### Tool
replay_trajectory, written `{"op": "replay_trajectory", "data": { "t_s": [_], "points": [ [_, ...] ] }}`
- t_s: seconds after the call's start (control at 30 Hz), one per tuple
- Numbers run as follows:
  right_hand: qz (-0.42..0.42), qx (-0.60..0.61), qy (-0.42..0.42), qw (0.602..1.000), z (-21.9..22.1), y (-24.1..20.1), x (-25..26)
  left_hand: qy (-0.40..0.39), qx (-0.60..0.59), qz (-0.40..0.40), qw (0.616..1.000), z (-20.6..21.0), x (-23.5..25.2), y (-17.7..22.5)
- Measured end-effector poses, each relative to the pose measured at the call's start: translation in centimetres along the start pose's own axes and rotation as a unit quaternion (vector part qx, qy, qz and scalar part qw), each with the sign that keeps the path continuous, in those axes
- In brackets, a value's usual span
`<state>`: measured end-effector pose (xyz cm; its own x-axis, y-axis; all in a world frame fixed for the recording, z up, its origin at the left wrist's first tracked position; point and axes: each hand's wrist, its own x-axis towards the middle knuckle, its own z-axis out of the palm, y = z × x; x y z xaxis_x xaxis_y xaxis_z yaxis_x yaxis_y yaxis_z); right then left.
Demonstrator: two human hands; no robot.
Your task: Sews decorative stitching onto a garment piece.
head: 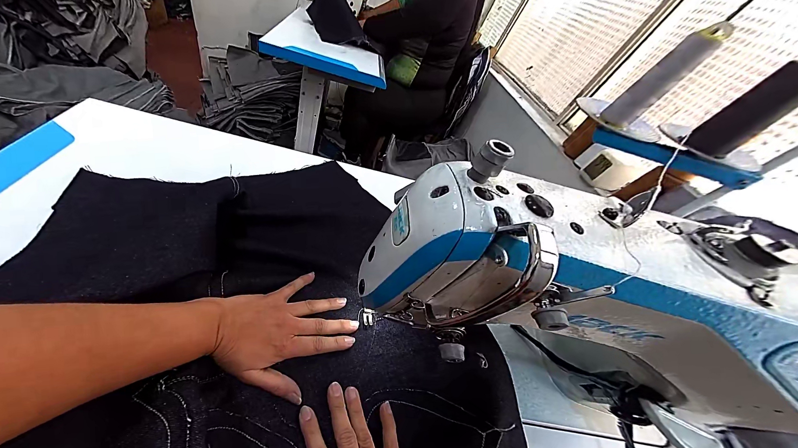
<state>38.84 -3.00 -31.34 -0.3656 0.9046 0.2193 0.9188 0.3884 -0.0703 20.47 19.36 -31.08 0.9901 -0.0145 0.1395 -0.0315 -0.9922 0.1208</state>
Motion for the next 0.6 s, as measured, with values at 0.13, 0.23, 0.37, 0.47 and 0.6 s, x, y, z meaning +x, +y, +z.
{"op": "replay_trajectory", "data": {
  "t_s": [0.13,0.23,0.37,0.47,0.6],
  "points": [
    [0.002,0.01,-0.001,1.0,0.0,0.03,0.0,-0.006,-0.005,0.0,1.0,-0.05,-0.02,-0.02],
    [0.003,0.012,0.0,1.0,-0.05,0.01,0.0,-0.004,-0.002,-0.001,1.0,-0.03,-0.04,0.04],
    [0.005,0.019,0.002,1.0,-0.08,0.17,0.02,-0.012,0.003,-0.011,1.0,-0.26,0.1,0.2],
    [0.005,0.02,0.004,1.0,-0.18,0.18,-0.05,-0.016,0.005,-0.015,1.0,-0.25,0.05,0.42],
    [0.007,0.015,0.002,1.0,-0.35,0.56,0.02,-0.014,0.009,-0.033,0.999,-0.05,0.19,0.58]
  ]
}}
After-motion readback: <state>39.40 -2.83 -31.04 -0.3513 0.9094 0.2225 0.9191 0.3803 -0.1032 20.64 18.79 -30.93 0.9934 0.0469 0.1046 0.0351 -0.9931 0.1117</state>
